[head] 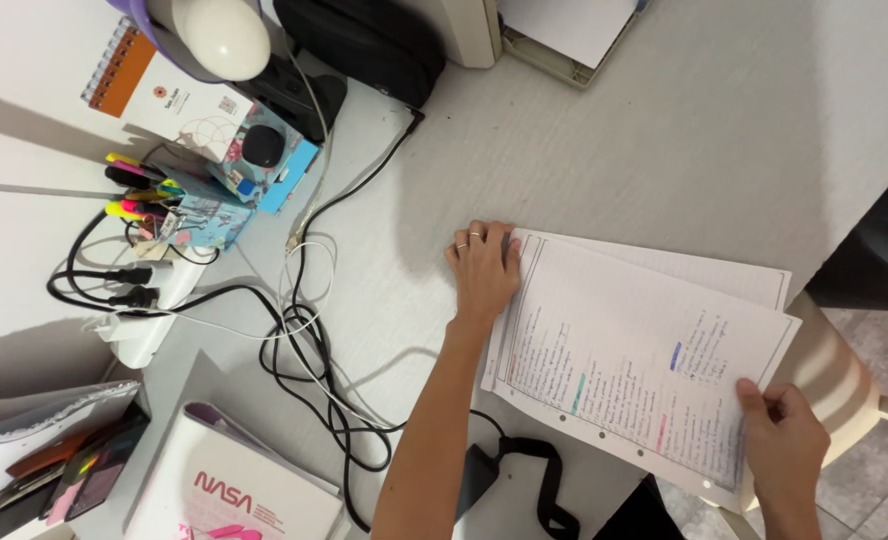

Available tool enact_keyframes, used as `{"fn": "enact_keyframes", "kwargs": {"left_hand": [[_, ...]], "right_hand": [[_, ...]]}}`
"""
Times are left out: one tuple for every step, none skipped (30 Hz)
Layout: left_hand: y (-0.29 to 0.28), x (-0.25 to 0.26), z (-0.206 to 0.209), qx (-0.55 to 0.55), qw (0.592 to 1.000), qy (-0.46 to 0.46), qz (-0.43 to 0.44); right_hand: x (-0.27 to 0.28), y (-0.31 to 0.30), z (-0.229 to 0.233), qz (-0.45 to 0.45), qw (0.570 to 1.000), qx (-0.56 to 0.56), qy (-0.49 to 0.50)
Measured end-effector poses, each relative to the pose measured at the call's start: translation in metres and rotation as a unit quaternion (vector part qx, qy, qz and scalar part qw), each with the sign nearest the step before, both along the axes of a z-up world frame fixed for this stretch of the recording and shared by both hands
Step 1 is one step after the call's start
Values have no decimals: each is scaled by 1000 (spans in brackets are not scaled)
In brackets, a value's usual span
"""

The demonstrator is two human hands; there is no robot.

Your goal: The person organizes papers on a desk, then tears sheets into strips and discards them into a trash bin. The person handles multiple sheets, tears them by hand, and drops the pieces into the bin repeatedly.

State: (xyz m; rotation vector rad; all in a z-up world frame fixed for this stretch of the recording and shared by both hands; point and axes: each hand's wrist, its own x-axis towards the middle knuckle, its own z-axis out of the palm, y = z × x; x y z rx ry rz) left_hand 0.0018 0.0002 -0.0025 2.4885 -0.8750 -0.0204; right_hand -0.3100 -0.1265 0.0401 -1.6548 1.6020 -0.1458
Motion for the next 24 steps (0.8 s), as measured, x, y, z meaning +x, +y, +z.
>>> {"fn": "enact_keyframes", "kwargs": {"left_hand": [[0, 0, 0, 1, 1000, 0, 2], [1, -1, 1, 7, 1000, 7, 5], [-2, 0, 0, 9, 1000, 14, 8], [-1, 0, 0, 7, 1000, 14, 8], [-1, 0, -1, 4, 1000, 8, 6], [0, 0, -1, 1, 1000, 1, 3], [1, 0, -2, 3, 1000, 5, 3], [3, 0, -3, -2, 1000, 26, -4], [3, 4, -3, -9, 999, 41, -11], [11, 2, -1, -8, 999, 40, -10], [16, 2, 2, -8, 998, 53, -38], [21, 2, 4, -8, 996, 65, -67], [28, -7, 8, -9, 996, 66, -67], [34, -16, 13, -11, 997, 39, -73], [42, -24, 17, -11, 997, 11, -80], [44, -34, 20, -11, 997, 11, -81], [46, -42, 22, 13, 996, -17, -87], [48, -49, 25, 37, 994, -46, -93], [46, -47, 28, 37, 994, -46, -94], [44, -46, 32, 35, 993, -78, -86], [46, -51, 36, 36, 991, -104, -73], [47, -55, 35, 40, 992, -99, -70], [46, -53, 34, 35, 991, -108, -73], [46, -50, 33, 30, 990, -118, -76]], "right_hand": [[-6, 0, -4, 2, 1000, 1, 0], [-12, 1, -8, 0, 1000, -14, -4], [-17, -1, -12, -3, 999, -32, -8], [-20, 0, -18, -2, 999, -34, -8], [-24, 0, -22, -5, 999, -37, -4], [-28, 0, -27, -7, 999, -40, 1], [-22, 1, -17, -6, 999, -38, 5], [-16, 3, -6, -24, 999, -25, -14], [-5, 4, 2, -41, 998, -14, -38], [-9, 6, 1, -40, 998, -13, -39], [-11, 5, -1, -26, 999, -27, -40], [-12, 3, -3, -11, 998, -42, -40], [-14, 3, -5, -10, 998, -42, -39], [-15, 2, -7, 4, 997, -63, -32], [-16, 3, -10, 16, 996, -82, -27], [-22, 2, -16, 15, 996, -82, -26], [-25, 1, -24, 47, 993, -110, -4], [-28, -1, -32, 78, 987, -137, 18], [-23, -1, -30, 77, 987, -137, 18], [-19, 0, -29, 73, 989, -132, 13], [-18, 1, -25, 74, 990, -122, 12], [-22, 3, -23, 78, 990, -118, 16], [-20, 4, -23, 76, 988, -132, 9], [-18, 5, -23, 75, 986, -147, 2]]}}
